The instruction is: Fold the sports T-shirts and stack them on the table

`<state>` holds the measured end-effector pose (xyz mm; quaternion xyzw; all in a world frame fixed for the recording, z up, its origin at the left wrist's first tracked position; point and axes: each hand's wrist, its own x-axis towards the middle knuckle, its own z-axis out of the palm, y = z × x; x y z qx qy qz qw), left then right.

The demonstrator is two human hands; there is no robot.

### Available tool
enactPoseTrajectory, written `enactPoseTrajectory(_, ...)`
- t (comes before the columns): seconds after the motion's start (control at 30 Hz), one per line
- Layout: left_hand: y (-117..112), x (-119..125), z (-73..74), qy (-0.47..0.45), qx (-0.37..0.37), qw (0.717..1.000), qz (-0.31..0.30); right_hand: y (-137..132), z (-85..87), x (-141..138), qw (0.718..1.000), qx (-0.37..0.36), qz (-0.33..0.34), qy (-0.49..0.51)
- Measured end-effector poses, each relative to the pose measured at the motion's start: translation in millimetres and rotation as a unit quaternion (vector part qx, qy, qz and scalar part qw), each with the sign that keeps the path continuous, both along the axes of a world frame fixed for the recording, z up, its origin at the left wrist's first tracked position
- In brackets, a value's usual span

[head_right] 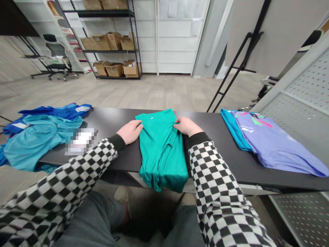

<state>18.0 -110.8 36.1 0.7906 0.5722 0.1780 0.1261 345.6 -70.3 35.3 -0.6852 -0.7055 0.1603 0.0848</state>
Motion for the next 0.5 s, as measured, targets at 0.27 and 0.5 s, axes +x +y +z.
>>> enactPoseTrajectory(0.27,110.5,-7.9,-37.1,0.128,-0.041,0.991,-0.008,-1.3,0.4,-5.1,0.999,0.034,0.014,0.008)
enactPoseTrajectory(0.5,175.9,-20.4,-38.2,0.146,-0.038,0.986,-0.069,4.1,-11.7,-12.4,0.996,0.083,0.015,-0.025)
